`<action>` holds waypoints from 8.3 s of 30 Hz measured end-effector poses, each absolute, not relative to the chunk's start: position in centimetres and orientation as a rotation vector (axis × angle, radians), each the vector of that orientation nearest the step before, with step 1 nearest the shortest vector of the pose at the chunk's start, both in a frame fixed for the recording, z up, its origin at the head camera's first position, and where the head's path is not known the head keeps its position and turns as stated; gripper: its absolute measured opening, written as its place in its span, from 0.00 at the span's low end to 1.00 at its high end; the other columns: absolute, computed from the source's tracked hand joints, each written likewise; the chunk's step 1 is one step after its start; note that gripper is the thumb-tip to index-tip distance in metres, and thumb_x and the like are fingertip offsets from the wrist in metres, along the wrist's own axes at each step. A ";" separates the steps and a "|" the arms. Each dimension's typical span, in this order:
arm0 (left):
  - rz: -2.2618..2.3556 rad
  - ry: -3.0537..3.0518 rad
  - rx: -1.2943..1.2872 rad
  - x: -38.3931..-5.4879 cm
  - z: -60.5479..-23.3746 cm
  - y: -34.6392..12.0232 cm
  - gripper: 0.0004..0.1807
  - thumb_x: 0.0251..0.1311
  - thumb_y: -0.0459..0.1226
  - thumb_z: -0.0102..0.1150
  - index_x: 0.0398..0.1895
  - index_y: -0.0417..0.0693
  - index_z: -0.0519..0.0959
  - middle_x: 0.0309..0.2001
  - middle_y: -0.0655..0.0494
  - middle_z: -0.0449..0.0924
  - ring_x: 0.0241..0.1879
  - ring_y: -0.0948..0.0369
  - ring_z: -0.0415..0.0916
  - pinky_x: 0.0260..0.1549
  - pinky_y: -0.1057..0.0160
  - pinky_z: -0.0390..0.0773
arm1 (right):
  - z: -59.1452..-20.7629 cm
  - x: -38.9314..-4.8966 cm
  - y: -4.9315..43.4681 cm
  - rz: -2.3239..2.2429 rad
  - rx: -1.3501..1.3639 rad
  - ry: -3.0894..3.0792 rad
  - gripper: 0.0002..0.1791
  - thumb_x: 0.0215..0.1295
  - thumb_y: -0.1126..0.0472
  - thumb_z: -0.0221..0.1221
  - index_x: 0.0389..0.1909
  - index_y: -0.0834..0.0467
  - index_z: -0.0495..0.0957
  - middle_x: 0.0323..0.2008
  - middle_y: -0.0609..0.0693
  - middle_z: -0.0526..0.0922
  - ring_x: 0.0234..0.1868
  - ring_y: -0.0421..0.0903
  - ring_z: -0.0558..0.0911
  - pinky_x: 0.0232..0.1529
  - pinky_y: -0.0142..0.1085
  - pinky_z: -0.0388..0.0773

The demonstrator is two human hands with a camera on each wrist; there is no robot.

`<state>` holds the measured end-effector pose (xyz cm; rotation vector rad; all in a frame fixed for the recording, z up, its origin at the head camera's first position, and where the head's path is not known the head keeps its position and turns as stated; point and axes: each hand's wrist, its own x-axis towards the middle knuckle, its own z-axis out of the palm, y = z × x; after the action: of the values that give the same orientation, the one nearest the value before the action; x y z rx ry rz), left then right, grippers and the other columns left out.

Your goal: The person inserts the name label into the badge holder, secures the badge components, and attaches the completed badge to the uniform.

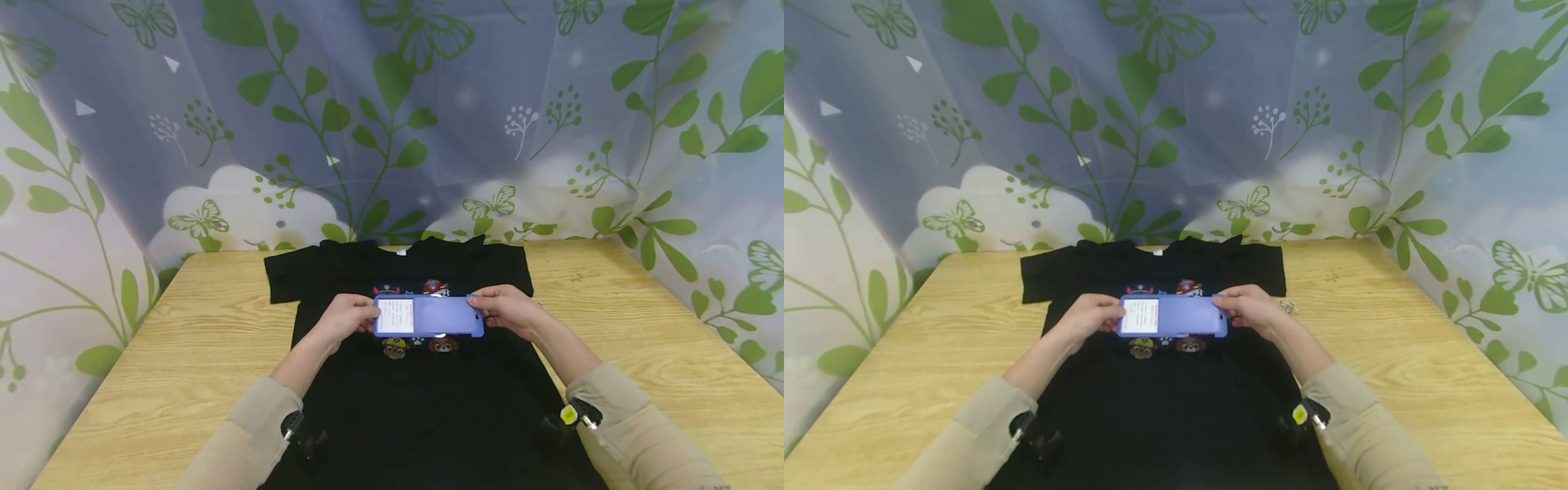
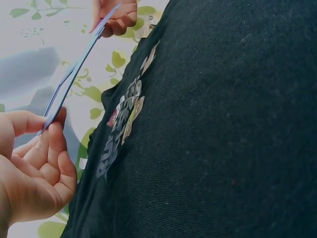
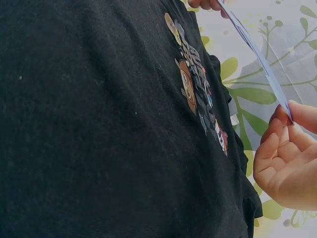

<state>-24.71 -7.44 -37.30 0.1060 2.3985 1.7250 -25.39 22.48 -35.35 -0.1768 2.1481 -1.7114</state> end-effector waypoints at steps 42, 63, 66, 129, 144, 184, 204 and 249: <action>1.745 2.379 0.158 -24.9 -37.5 -7.2 0.11 0.57 0.32 0.57 0.38 0.31 0.79 0.24 0.52 0.77 0.21 0.63 0.72 0.26 0.67 0.70 | -34.8 -25.3 21.9 -1.620 -0.199 2.313 0.14 0.63 0.62 0.57 0.43 0.70 0.76 0.24 0.46 0.77 0.28 0.42 0.73 0.29 0.32 0.70; 1.725 2.363 0.129 -24.6 -37.3 -7.3 0.10 0.58 0.33 0.57 0.38 0.33 0.80 0.28 0.50 0.78 0.23 0.61 0.74 0.33 0.60 0.74 | -35.0 -25.6 20.8 -1.606 -0.177 2.310 0.14 0.63 0.62 0.57 0.43 0.69 0.76 0.24 0.46 0.77 0.28 0.43 0.74 0.31 0.34 0.71; 1.721 2.365 0.128 -24.6 -37.3 -7.4 0.10 0.58 0.33 0.56 0.38 0.33 0.80 0.28 0.50 0.78 0.23 0.61 0.74 0.33 0.60 0.73 | -35.0 -25.6 20.6 -1.601 -0.176 2.315 0.14 0.63 0.62 0.57 0.43 0.70 0.76 0.24 0.47 0.77 0.28 0.43 0.74 0.31 0.34 0.71; 1.753 2.334 0.202 -24.8 -37.1 -7.6 0.08 0.58 0.34 0.57 0.29 0.34 0.79 0.21 0.54 0.77 0.23 0.60 0.75 0.31 0.60 0.72 | -35.1 -25.8 18.9 -1.601 -0.152 2.296 0.09 0.63 0.62 0.57 0.35 0.66 0.79 0.22 0.48 0.78 0.26 0.44 0.75 0.30 0.35 0.71; 1.827 2.300 0.129 -24.9 -37.4 -7.4 0.12 0.59 0.36 0.57 0.37 0.34 0.80 0.21 0.54 0.79 0.22 0.62 0.75 0.30 0.63 0.72 | -35.0 -25.6 19.7 -1.523 -0.239 2.279 0.09 0.65 0.62 0.54 0.32 0.63 0.78 0.23 0.48 0.78 0.28 0.44 0.74 0.31 0.34 0.70; 1.788 2.308 0.205 -24.6 -37.0 -6.9 0.09 0.59 0.33 0.56 0.33 0.32 0.80 0.20 0.54 0.79 0.23 0.62 0.75 0.33 0.57 0.74 | -35.4 -25.8 20.1 -1.652 -0.248 2.153 0.07 0.63 0.63 0.56 0.33 0.63 0.79 0.24 0.49 0.78 0.28 0.44 0.75 0.32 0.33 0.73; 1.774 2.328 0.183 -24.8 -37.2 -7.2 0.09 0.58 0.32 0.56 0.33 0.31 0.81 0.20 0.53 0.79 0.22 0.63 0.75 0.32 0.60 0.73 | -34.9 -25.7 19.3 -1.684 -0.181 2.104 0.06 0.64 0.64 0.56 0.29 0.60 0.79 0.22 0.48 0.78 0.27 0.43 0.75 0.32 0.34 0.72; 1.847 2.263 0.159 -25.0 -37.0 -8.5 0.13 0.57 0.35 0.59 0.39 0.31 0.79 0.22 0.54 0.77 0.25 0.61 0.73 0.35 0.57 0.73 | -34.2 -26.2 30.2 -1.688 -0.066 2.328 0.07 0.69 0.58 0.50 0.36 0.53 0.77 0.30 0.43 0.77 0.31 0.38 0.76 0.35 0.33 0.74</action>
<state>-24.96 -8.53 -36.99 0.1591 2.2631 1.8469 -26.23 30.17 -34.18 -0.0665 2.3277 -1.6884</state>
